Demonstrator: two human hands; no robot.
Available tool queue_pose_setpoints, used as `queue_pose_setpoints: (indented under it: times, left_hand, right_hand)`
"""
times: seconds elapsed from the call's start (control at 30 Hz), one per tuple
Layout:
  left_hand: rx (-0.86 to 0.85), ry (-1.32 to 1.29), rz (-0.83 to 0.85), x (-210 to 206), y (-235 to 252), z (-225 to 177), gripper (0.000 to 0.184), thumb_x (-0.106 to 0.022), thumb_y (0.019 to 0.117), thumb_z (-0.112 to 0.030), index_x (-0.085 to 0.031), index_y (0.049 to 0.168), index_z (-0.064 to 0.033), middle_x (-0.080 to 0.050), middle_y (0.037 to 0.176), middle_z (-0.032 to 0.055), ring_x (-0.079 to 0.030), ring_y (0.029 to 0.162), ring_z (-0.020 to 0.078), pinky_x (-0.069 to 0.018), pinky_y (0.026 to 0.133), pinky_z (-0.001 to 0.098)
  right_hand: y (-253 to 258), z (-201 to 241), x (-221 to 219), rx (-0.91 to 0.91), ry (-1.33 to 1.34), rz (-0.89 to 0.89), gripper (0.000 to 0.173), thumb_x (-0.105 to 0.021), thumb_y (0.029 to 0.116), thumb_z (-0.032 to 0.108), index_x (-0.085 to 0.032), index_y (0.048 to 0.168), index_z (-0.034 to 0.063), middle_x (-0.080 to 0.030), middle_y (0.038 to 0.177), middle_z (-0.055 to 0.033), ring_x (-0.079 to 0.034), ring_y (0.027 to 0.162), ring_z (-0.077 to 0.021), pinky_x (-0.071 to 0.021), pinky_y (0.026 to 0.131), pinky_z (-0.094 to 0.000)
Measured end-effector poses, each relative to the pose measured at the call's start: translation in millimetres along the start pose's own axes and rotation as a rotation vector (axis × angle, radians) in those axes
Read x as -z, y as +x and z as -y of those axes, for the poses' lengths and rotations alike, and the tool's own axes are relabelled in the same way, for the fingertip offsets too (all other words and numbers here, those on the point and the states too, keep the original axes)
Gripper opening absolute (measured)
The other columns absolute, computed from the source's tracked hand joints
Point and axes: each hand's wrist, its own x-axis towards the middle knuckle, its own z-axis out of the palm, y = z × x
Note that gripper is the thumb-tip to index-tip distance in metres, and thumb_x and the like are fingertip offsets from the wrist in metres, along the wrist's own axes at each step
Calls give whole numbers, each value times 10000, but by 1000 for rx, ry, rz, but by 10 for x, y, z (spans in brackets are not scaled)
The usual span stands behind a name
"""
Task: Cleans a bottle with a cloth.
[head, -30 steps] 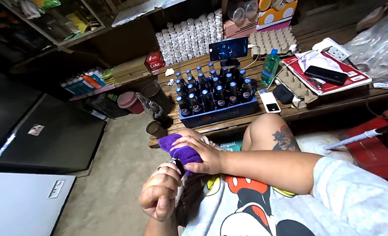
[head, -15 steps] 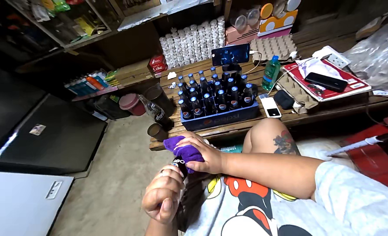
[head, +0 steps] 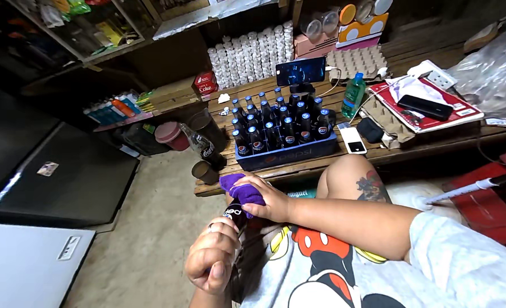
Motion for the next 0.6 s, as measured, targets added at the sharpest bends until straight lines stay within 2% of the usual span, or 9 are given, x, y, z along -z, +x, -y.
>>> queue_pose_setpoints:
  times: [0.6]
  left_hand:
    - [-7, 15, 17, -3, -7, -5, 331, -469, 1074, -380, -551, 819, -186, -577, 708, -52, -623, 734, 102, -550, 847, 299]
  right_hand:
    - [-2, -16, 10, -23, 0, -4, 683, -494, 992, 541, -512, 1451, 35, -466, 1524, -168, -368, 1471, -292, -267, 1232, -465]
